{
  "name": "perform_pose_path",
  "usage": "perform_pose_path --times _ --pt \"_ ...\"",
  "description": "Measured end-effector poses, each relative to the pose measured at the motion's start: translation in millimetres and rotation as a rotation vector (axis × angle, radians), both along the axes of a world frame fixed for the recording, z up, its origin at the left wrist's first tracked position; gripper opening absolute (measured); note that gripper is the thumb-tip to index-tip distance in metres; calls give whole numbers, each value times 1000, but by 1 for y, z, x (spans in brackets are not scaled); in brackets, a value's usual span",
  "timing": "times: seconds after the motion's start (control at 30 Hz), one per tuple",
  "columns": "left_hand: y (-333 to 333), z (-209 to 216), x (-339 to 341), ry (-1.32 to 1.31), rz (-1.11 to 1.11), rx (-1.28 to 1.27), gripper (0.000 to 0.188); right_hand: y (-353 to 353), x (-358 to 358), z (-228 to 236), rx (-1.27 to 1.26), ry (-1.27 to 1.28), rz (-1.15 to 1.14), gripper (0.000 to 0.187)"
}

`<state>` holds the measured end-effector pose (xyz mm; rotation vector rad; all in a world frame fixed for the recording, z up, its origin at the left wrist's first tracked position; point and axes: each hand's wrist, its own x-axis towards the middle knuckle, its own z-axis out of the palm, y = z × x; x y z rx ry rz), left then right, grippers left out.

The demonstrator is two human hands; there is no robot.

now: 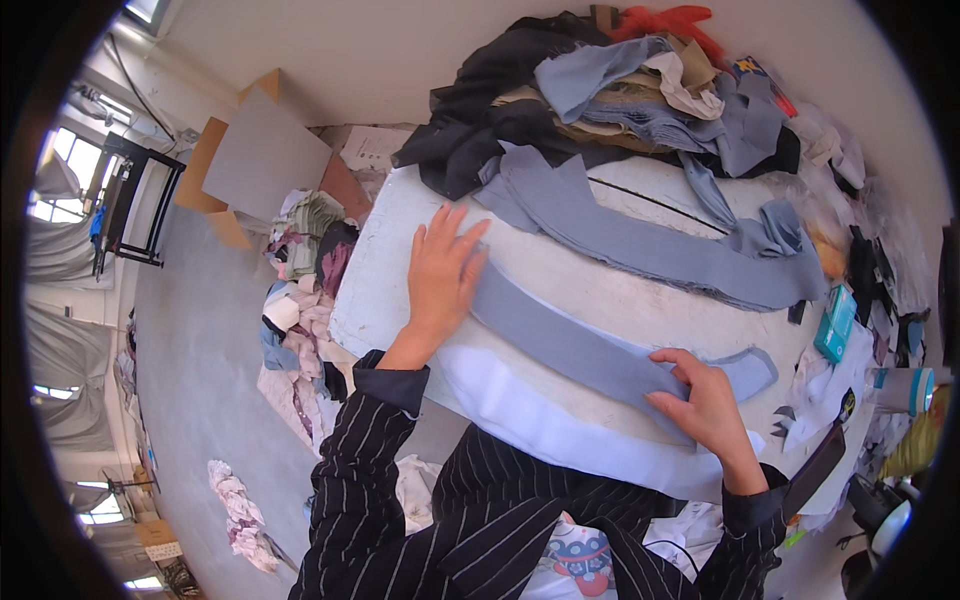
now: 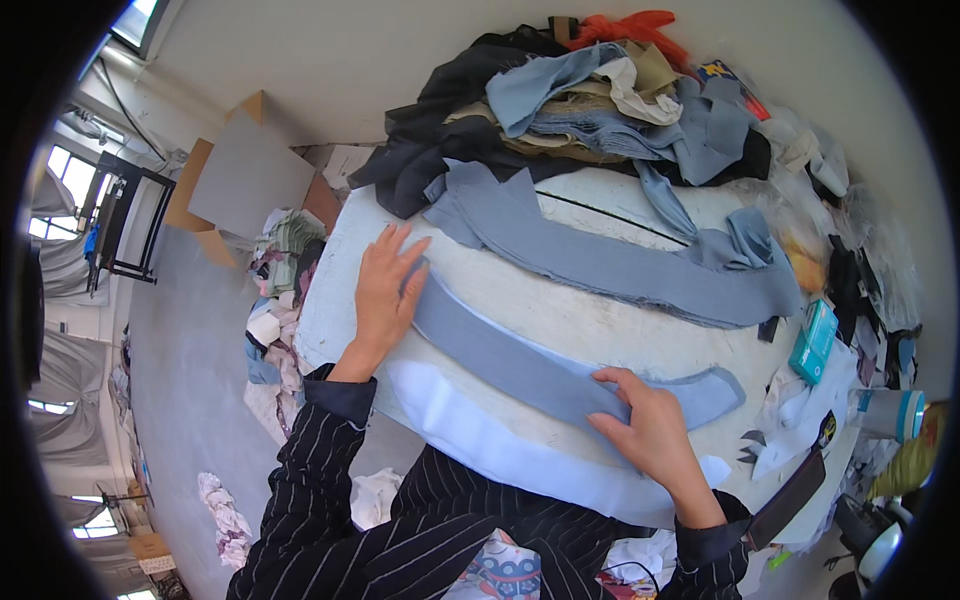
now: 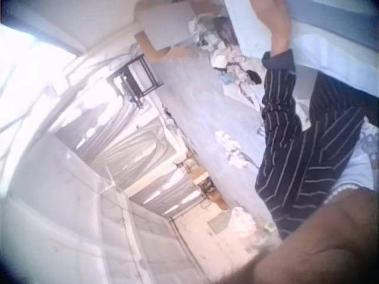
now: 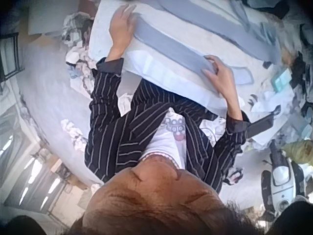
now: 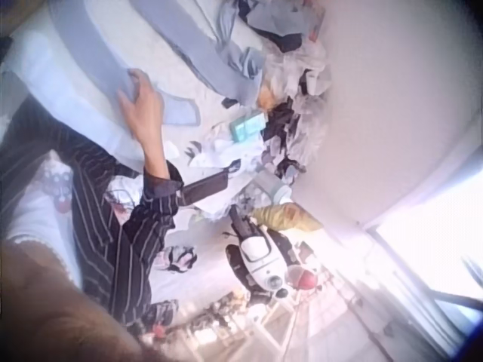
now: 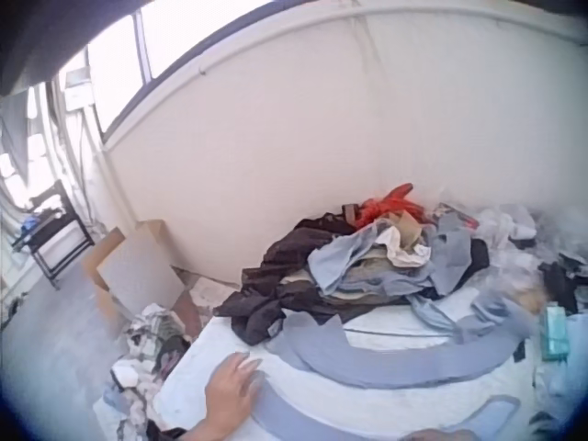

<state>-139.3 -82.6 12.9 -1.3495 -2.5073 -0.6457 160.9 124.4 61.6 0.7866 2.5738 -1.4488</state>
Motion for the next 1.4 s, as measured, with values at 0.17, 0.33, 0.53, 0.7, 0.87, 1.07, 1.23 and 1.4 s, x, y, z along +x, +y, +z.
perform_pose_path --times 0.17,0.33,0.53,0.7,0.87,1.07,1.23,1.4 --pt "7 -13 9 -151 -170 -239 49 1 1 5 16 8 -10 48" --pt "8 -13 8 -117 -167 -282 52 3 0 -6 130 27 -51 47" --pt "14 -2 20 -4 -112 -335 52 -1 -1 -20 264 87 -19 49" --pt "36 10 65 -105 -418 -359 53 -1 -1 -26 294 106 -21 52" --pt "41 4 69 -109 -450 -464 55 13 22 -4 199 39 -40 55" --pt "40 0 67 -81 -459 -459 57 29 42 -4 260 26 -158 53" --pt "39 0 68 -74 -460 -458 54 29 38 -21 340 78 -177 52" --pt "38 -1 66 -93 -461 -470 51 27 36 -27 367 74 -192 51"
